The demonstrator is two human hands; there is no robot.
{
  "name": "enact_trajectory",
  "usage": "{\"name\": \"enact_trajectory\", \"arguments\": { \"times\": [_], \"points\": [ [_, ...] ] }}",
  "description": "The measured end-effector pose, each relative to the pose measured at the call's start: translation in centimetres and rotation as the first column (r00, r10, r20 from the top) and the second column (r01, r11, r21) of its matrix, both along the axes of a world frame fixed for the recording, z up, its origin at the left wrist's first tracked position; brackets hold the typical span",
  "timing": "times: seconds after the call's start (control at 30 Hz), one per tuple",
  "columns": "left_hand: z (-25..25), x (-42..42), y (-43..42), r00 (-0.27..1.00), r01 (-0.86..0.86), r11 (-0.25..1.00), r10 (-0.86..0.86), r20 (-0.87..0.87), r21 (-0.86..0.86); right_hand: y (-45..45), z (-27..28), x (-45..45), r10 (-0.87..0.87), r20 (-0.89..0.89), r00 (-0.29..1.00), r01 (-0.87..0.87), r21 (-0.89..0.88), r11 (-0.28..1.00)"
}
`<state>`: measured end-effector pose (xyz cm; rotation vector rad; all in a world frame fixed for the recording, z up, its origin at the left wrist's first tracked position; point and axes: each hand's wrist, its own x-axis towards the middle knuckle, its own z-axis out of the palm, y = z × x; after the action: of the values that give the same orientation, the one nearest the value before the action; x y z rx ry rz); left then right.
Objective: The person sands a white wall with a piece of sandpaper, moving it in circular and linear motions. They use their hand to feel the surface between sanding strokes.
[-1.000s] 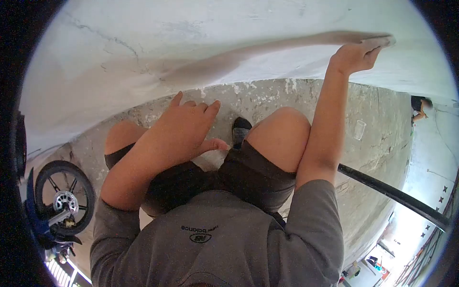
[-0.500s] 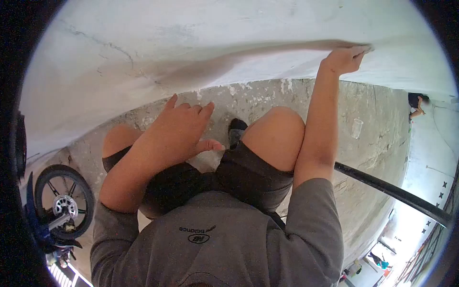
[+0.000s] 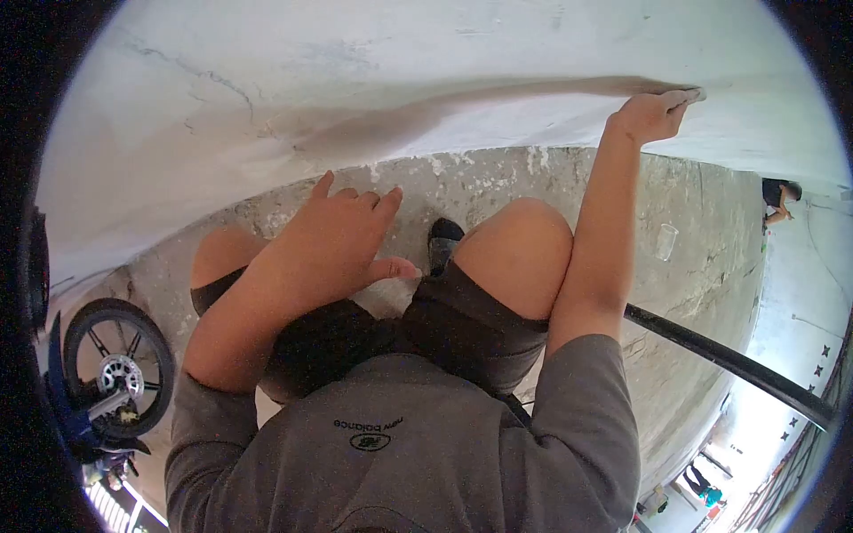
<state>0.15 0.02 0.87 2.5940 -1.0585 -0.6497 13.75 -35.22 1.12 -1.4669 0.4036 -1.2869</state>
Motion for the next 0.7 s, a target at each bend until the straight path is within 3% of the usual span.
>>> {"name": "enact_trajectory", "arguments": {
  "times": [0.07,0.1,0.17,0.3,0.37,0.5,0.57,0.7],
  "points": [
    [0.3,0.1,-0.1,1.000,0.005,1.000,-0.004,-0.026,0.028,0.0,0.3,0.2,-0.054,-0.003,0.999,0.052,-0.227,0.973],
    [0.0,0.0,-0.1,1.000,0.008,1.000,-0.007,-0.030,0.030,0.6,1.1,0.0,-0.057,-0.007,0.998,0.054,-0.225,0.973],
    [-0.5,-0.2,-0.2,0.999,0.006,1.000,-0.006,0.041,-0.001,2.2,3.1,-0.5,0.032,0.087,0.996,0.010,-0.441,0.898],
    [-0.1,0.0,-0.1,0.999,0.011,1.000,-0.011,0.030,0.022,-0.3,1.2,0.2,-0.011,0.042,0.999,0.028,-0.414,0.910],
    [-0.2,-0.1,0.0,0.999,0.006,1.000,-0.007,0.032,0.013,0.6,0.5,-0.2,-0.007,-0.002,1.000,0.007,0.039,0.999],
    [-0.2,0.0,0.0,1.000,0.017,0.999,-0.017,0.005,0.042,0.3,0.9,0.1,-0.038,-0.032,0.999,0.036,-0.050,0.998],
    [-0.3,-0.2,-0.1,0.999,0.013,1.000,-0.013,0.043,0.003,1.1,2.6,-0.2,0.024,0.084,0.996,0.001,-0.279,0.960],
    [-0.2,0.0,-0.1,0.999,0.006,1.000,-0.006,0.051,-0.014,-0.4,1.4,0.2,-0.013,0.059,0.998,0.030,-0.290,0.956]
  ]
}}
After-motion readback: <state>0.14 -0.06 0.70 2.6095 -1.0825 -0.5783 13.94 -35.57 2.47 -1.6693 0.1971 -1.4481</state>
